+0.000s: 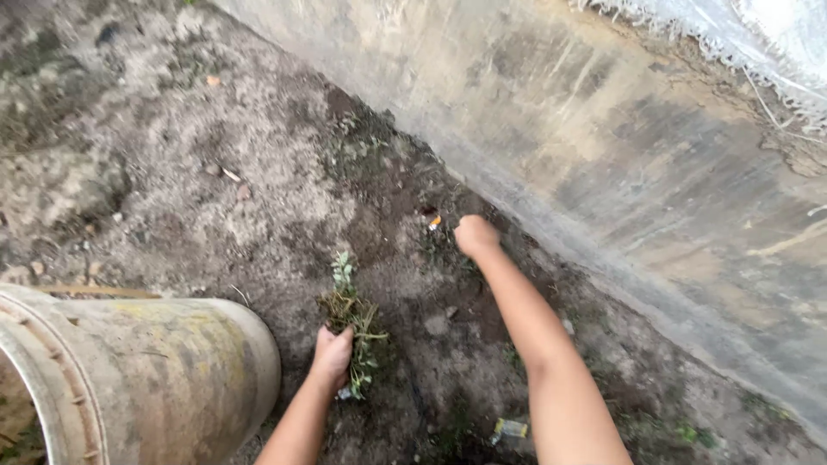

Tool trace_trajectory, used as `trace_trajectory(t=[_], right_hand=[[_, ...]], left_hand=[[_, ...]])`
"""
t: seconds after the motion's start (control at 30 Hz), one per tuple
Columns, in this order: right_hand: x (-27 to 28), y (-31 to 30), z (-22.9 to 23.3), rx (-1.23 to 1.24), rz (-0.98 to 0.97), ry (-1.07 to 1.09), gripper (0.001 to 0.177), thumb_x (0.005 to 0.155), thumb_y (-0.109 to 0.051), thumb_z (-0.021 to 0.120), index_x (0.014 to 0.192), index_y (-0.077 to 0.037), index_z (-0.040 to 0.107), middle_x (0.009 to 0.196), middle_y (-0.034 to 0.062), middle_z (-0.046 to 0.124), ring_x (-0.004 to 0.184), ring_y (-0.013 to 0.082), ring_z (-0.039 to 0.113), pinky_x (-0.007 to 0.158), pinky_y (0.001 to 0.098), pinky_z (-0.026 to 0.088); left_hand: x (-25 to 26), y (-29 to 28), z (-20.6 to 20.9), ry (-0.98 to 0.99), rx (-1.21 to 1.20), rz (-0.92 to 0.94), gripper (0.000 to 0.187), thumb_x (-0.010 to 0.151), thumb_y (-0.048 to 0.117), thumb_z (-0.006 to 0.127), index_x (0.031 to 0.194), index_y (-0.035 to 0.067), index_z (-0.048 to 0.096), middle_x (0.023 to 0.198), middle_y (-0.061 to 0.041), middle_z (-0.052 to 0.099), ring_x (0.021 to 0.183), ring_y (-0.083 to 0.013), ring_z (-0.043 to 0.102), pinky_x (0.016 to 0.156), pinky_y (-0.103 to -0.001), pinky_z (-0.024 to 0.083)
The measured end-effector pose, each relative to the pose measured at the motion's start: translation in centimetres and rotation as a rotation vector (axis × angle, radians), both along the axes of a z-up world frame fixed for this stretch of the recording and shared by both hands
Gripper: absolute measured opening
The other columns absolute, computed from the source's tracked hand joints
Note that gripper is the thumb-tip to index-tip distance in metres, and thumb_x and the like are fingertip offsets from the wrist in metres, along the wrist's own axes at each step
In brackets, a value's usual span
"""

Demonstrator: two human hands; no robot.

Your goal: Removing weeds from the ground by hand and placing them in a bucket.

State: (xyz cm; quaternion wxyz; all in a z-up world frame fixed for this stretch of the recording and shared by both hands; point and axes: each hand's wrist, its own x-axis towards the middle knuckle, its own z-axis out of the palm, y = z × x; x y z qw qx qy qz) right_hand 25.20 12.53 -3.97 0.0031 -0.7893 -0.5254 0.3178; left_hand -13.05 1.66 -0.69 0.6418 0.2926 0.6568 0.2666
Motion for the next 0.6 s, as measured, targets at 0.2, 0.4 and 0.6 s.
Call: trace_trajectory(t=[0.2,0.4,0.6], right_hand=[[-3.2,-11.0,-4.5,0.175,0.088,0.052,0.029,0.099,-0.023,0.054,0.086,0.0,0.066,0.08,0.0234,0.07,0.071,0.0399,0.069,0.068,0.0503,0.058],[-7.1,-14.2,2.8,0.283,0.413,-0.056,0.026,0.104,-0.029,0.055,0.098,-0.004,0.06,0.096,0.0192,0.069,0.08,0.0318,0.069,0.066,0.0452,0.056],[-6.1,-9.6,4.2,0.446,0.256,-0.396,0.051,0.093,-0.023,0.06,0.135,0.006,0.055,0.129,0.0343,0.053,0.077,0.0382,0.066,0.058,0.0434,0.06]], left_hand=[[0.7,0.0,0.9,-0.062,-0.006,0.028,0.027,0.091,0.006,0.062,0.118,0.003,0.063,0.103,-0.006,0.071,0.089,-0.02,0.066,0.077,-0.038,0.055],[0.8,0.0,1.9,-0.076,-0.028,0.04,0.025,0.093,0.005,0.062,0.117,-0.001,0.063,0.101,-0.01,0.069,0.085,-0.0219,0.064,0.074,-0.04,0.054],[0.5,-0.7,2.9,-0.104,0.066,0.024,0.024,0.093,0.004,0.061,0.116,0.001,0.065,0.103,-0.006,0.07,0.089,-0.0181,0.064,0.077,-0.036,0.053]])
